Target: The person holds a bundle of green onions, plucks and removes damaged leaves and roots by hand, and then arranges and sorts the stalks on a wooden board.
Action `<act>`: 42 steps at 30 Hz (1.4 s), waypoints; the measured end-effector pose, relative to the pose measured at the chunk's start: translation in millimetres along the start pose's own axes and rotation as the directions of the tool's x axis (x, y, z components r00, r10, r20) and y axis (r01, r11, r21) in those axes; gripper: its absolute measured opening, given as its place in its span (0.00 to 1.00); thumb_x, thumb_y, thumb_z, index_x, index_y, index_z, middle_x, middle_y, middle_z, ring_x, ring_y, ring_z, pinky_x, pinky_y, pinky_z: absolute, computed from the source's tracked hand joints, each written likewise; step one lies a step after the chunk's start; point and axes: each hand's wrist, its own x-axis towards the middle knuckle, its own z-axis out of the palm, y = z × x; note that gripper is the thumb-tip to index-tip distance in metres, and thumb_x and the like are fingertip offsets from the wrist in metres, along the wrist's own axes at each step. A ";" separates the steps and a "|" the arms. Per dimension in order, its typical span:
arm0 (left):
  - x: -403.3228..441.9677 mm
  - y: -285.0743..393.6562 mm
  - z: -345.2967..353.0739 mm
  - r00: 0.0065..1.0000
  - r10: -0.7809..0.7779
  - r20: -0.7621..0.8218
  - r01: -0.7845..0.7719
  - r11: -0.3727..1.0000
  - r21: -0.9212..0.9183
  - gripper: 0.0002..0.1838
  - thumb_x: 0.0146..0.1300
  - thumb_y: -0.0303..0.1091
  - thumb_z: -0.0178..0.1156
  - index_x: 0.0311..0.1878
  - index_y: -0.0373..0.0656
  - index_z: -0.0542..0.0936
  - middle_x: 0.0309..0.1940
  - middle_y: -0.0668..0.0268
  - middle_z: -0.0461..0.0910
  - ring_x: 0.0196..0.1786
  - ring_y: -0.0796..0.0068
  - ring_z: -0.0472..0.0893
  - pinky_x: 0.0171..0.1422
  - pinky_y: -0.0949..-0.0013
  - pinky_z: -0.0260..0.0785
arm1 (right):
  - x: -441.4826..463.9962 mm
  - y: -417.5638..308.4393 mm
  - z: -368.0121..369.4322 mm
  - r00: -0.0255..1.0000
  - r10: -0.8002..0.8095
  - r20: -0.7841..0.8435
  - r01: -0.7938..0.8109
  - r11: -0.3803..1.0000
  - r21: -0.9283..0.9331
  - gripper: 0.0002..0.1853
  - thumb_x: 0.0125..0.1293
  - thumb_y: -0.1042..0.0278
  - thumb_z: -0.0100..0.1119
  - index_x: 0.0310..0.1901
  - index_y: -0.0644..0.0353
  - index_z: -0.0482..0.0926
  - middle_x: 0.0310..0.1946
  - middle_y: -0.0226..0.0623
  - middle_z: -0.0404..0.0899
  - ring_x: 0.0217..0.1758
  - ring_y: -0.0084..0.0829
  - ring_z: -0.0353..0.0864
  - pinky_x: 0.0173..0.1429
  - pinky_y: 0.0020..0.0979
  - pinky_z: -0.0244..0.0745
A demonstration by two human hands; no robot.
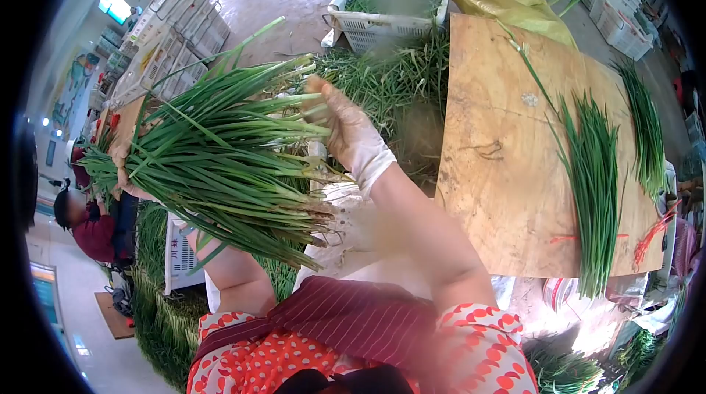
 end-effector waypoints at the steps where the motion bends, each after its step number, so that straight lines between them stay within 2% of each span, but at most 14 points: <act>1: -0.5 -4.3 3.8 1.000 0.002 0.001 -0.002 1.000 -0.001 0.08 0.51 0.28 0.56 0.36 0.48 0.71 0.34 0.77 0.74 0.45 0.76 0.72 0.68 0.56 0.51 | -0.3 1.0 2.1 1.000 -0.001 0.002 0.001 1.000 -0.002 0.28 0.60 0.57 0.60 0.59 0.61 0.68 0.40 0.31 0.79 0.40 0.26 0.79 0.48 0.32 0.75; 3: -3.9 -15.9 12.9 0.998 0.057 0.037 -0.046 0.970 -0.240 0.08 0.51 0.29 0.56 0.36 0.48 0.71 0.34 0.77 0.73 0.46 0.76 0.72 0.66 0.59 0.54 | -1.8 2.6 7.1 0.990 0.135 0.049 -0.124 0.975 -0.182 0.26 0.59 0.58 0.61 0.56 0.63 0.71 0.39 0.32 0.80 0.40 0.25 0.78 0.47 0.29 0.74; 6: -5.1 -15.5 15.9 0.999 0.024 0.041 -0.022 0.997 -0.068 0.08 0.51 0.28 0.56 0.36 0.47 0.71 0.34 0.76 0.73 0.46 0.75 0.71 0.63 0.63 0.57 | 1.7 2.6 5.3 0.989 0.138 -0.044 -0.144 0.967 -0.209 0.22 0.59 0.60 0.62 0.51 0.65 0.75 0.36 0.34 0.81 0.38 0.24 0.79 0.45 0.27 0.75; 13: -3.8 -11.2 11.2 0.998 -0.007 0.054 0.014 0.991 -0.131 0.09 0.51 0.28 0.57 0.36 0.47 0.71 0.34 0.76 0.72 0.46 0.76 0.70 0.65 0.61 0.55 | -3.1 -6.8 14.3 0.982 0.158 -0.104 -0.184 0.924 -0.336 0.15 0.59 0.61 0.62 0.41 0.65 0.79 0.31 0.35 0.82 0.31 0.25 0.80 0.38 0.27 0.76; 16: -1.4 -0.2 -1.6 0.999 0.008 0.049 -0.005 0.998 -0.055 0.08 0.52 0.29 0.56 0.36 0.47 0.71 0.34 0.76 0.73 0.48 0.76 0.70 0.67 0.57 0.53 | -2.6 -10.6 13.0 0.992 0.074 -0.106 -0.117 0.856 -0.504 0.15 0.59 0.60 0.62 0.40 0.64 0.79 0.31 0.36 0.81 0.32 0.25 0.80 0.41 0.26 0.76; 18: 1.9 12.1 -13.3 0.997 0.008 0.078 -0.009 1.000 0.011 0.07 0.55 0.31 0.55 0.37 0.46 0.70 0.36 0.74 0.73 0.51 0.75 0.69 0.66 0.53 0.53 | -2.8 -29.0 8.1 0.986 -0.152 0.063 0.142 0.591 -0.794 0.14 0.61 0.59 0.60 0.39 0.63 0.79 0.30 0.35 0.81 0.33 0.24 0.79 0.44 0.25 0.74; 19: 4.7 25.0 -27.7 0.997 0.008 0.079 -0.009 1.000 0.012 0.07 0.55 0.31 0.55 0.37 0.46 0.70 0.36 0.74 0.73 0.51 0.75 0.69 0.66 0.53 0.53 | -4.8 -37.9 2.6 0.963 -0.187 -0.192 0.009 0.737 -0.676 0.13 0.63 0.59 0.57 0.39 0.62 0.79 0.29 0.34 0.81 0.33 0.23 0.78 0.46 0.24 0.73; 22: 6.7 48.6 -51.8 0.997 -0.021 0.075 0.021 1.000 0.007 0.06 0.57 0.34 0.55 0.37 0.47 0.71 0.40 0.71 0.73 0.56 0.69 0.67 0.67 0.47 0.51 | 4.9 -75.6 -58.9 0.827 -0.399 -0.395 0.103 0.799 -0.592 0.11 0.64 0.65 0.56 0.42 0.63 0.78 0.33 0.34 0.80 0.38 0.24 0.79 0.51 0.27 0.74; 24: 6.0 39.3 -39.6 0.973 -0.150 0.174 0.166 0.983 -0.081 0.06 0.58 0.35 0.55 0.38 0.49 0.70 0.43 0.68 0.71 0.59 0.61 0.64 0.66 0.45 0.50 | 22.9 -84.7 -103.2 0.721 -0.645 -0.251 0.133 0.485 -0.864 0.16 0.63 0.63 0.57 0.49 0.63 0.77 0.44 0.38 0.78 0.49 0.28 0.77 0.58 0.29 0.69; 26: 3.8 29.0 -37.4 0.994 -0.065 0.088 0.067 0.998 -0.014 0.06 0.58 0.36 0.55 0.37 0.50 0.70 0.45 0.67 0.70 0.61 0.55 0.61 0.67 0.45 0.49 | 14.5 -76.5 -48.9 0.808 -0.572 -0.143 0.149 0.434 -0.889 0.19 0.62 0.62 0.58 0.52 0.61 0.75 0.49 0.39 0.76 0.54 0.29 0.74 0.61 0.29 0.65; 28: 2.0 17.3 -26.1 0.991 -0.106 0.076 0.112 0.990 -0.088 0.06 0.57 0.34 0.55 0.37 0.50 0.70 0.43 0.69 0.71 0.59 0.57 0.63 0.68 0.47 0.46 | 11.8 -76.3 4.0 0.955 -0.291 0.062 0.169 0.360 -0.918 0.25 0.61 0.59 0.60 0.59 0.57 0.71 0.58 0.39 0.71 0.62 0.29 0.67 0.68 0.28 0.54; 32: 8.3 17.9 -26.8 0.984 -0.165 0.069 0.176 0.966 -0.191 0.07 0.56 0.32 0.56 0.37 0.48 0.70 0.41 0.71 0.72 0.57 0.60 0.65 0.70 0.49 0.43 | 36.0 -56.7 38.6 0.985 -0.038 0.169 0.167 0.455 -0.875 0.19 0.60 0.63 0.61 0.52 0.60 0.76 0.48 0.38 0.79 0.52 0.28 0.75 0.62 0.29 0.64; 36: 12.1 33.7 -55.7 0.977 -0.200 -0.074 0.192 0.976 -0.100 0.08 0.54 0.30 0.56 0.36 0.45 0.70 0.34 0.74 0.74 0.48 0.76 0.71 0.73 0.50 0.40 | 51.4 -49.4 32.4 0.994 0.021 0.110 0.073 0.625 -0.777 0.14 0.60 0.67 0.60 0.45 0.65 0.79 0.41 0.40 0.81 0.44 0.27 0.79 0.53 0.27 0.72; 42: 3.6 -3.1 -0.6 0.994 -0.028 -0.104 0.040 0.992 0.122 0.09 0.51 0.30 0.57 0.35 0.45 0.69 0.32 0.73 0.73 0.48 0.73 0.72 0.73 0.49 0.45 | 38.9 -59.9 44.7 0.973 -0.058 0.222 0.228 0.371 -0.900 0.10 0.61 0.69 0.60 0.41 0.66 0.80 0.35 0.37 0.82 0.39 0.24 0.80 0.48 0.25 0.74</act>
